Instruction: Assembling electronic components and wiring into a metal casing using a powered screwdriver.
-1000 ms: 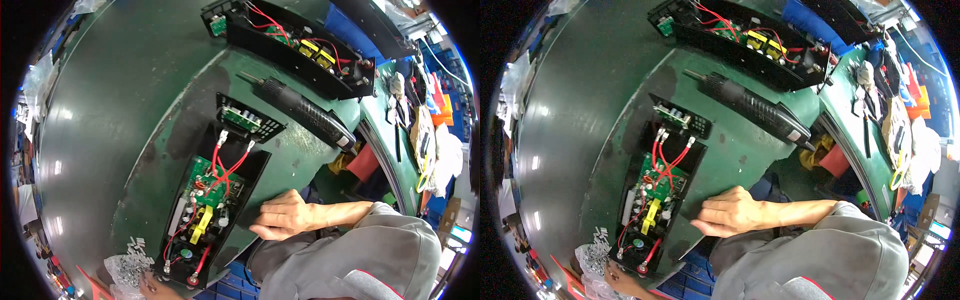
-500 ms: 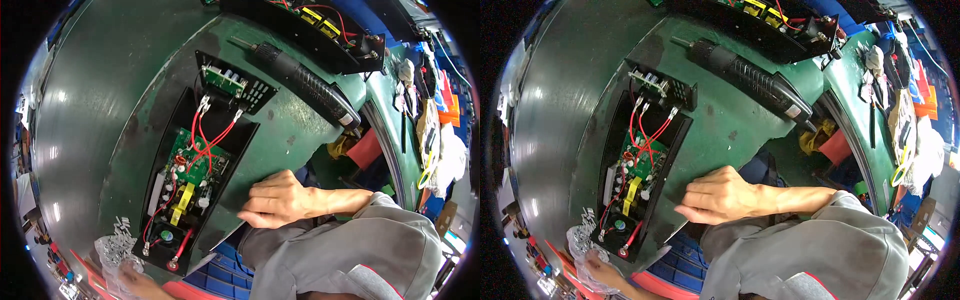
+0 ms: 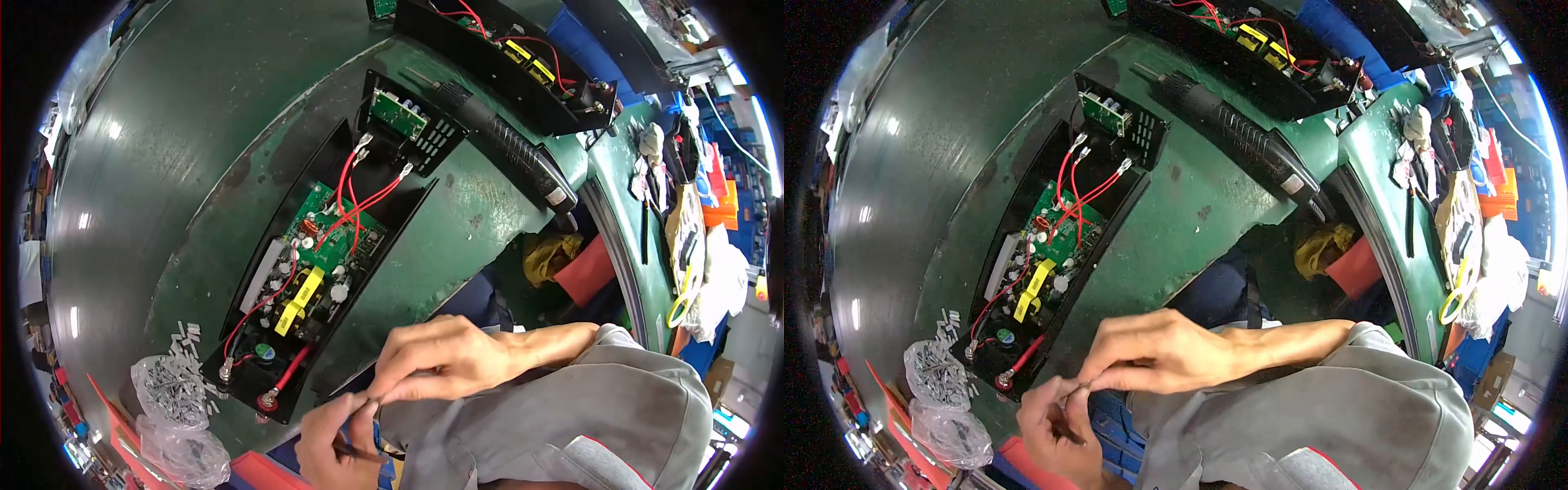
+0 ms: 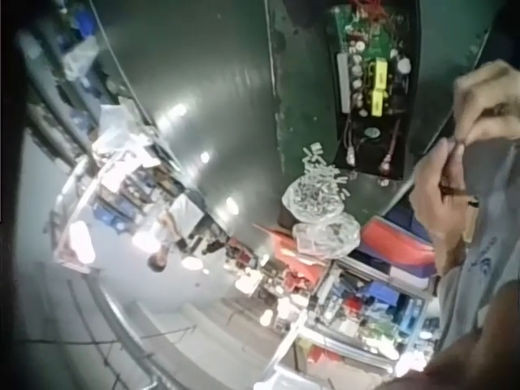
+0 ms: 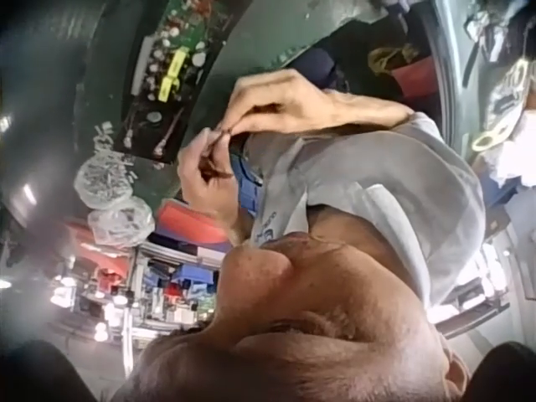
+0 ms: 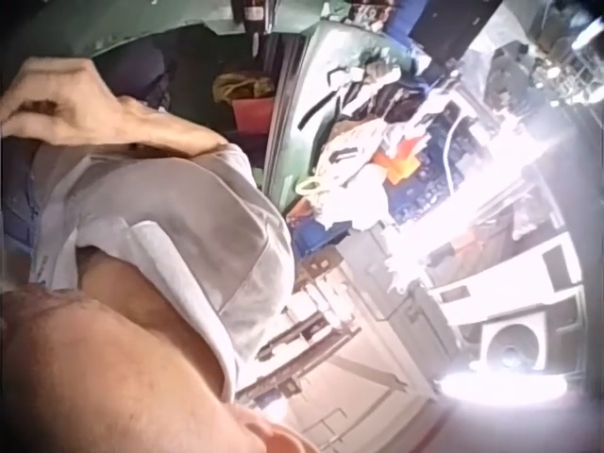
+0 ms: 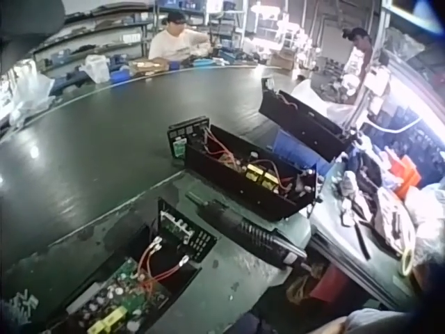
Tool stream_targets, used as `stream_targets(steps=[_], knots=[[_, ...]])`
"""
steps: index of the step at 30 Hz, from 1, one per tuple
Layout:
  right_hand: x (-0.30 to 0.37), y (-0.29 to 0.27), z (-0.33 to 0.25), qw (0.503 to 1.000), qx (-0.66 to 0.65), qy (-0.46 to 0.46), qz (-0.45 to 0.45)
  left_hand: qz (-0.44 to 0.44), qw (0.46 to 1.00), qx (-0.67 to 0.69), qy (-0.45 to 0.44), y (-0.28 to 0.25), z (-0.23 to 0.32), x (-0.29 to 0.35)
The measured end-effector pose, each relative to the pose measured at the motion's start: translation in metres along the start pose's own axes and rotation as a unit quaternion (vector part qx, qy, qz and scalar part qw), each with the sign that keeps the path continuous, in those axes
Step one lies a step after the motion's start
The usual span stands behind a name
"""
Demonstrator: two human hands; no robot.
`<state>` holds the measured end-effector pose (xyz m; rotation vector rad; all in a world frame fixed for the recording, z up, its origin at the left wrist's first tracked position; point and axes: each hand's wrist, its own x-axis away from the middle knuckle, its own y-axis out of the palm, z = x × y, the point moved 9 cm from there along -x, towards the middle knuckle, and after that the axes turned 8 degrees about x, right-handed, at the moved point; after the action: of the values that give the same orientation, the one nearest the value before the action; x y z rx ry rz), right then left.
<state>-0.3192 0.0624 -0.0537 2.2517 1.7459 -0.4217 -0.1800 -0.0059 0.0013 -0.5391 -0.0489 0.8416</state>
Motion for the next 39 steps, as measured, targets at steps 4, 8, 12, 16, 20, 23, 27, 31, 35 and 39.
stream_targets(steps=[4, 8, 12, 16, 20, 23, 27, 31, 35, 39], knots=[[0.006, -0.018, 0.008, 0.992, 0.0, 0.126, -0.003, 0.027, 0.993, 0.108, -0.043, 0.003, -0.015, -0.003], [0.013, -0.035, 0.017, 0.988, 0.036, 0.149, 0.015, 0.101, 0.994, -0.031, -0.04, -0.015, -0.013, -0.01], [0.013, -0.047, 0.028, 0.972, 0.06, 0.223, 0.049, 0.045, 0.988, 0.119, -0.087, -0.01, -0.024, -0.022], [0.004, -0.055, 0.034, 0.965, 0.063, 0.244, 0.066, 0.064, 0.993, 0.06, -0.085, -0.009, 0.002, -0.046], [-0.014, -0.061, 0.015, 0.98, 0.167, 0.094, 0.047, 0.091, 0.986, 0.123, -0.069, 0.007, -0.006, -0.05], [-0.015, -0.06, 0.024, 0.98, 0.118, 0.148, 0.058, 0.053, 0.982, 0.152, -0.103, 0.013, -0.017, -0.053], [-0.015, -0.059, 0.026, 0.981, 0.078, 0.16, 0.08, 0.049, 0.985, 0.12, -0.109, 0.017, -0.021, -0.054], [-0.016, -0.061, 0.022, 0.984, 0.094, 0.132, 0.079, 0.046, 0.98, 0.16, -0.107, 0.023, -0.025, -0.056], [-0.017, -0.064, 0.018, 0.985, 0.11, 0.106, 0.08, 0.027, 0.985, 0.126, -0.115, 0.025, -0.025, -0.059], [-0.006, -0.111, -0.024, 0.911, 0.37, 0.043, 0.179, 0.064, 0.994, 0.069, -0.05, 0.018, -0.017, -0.063]])
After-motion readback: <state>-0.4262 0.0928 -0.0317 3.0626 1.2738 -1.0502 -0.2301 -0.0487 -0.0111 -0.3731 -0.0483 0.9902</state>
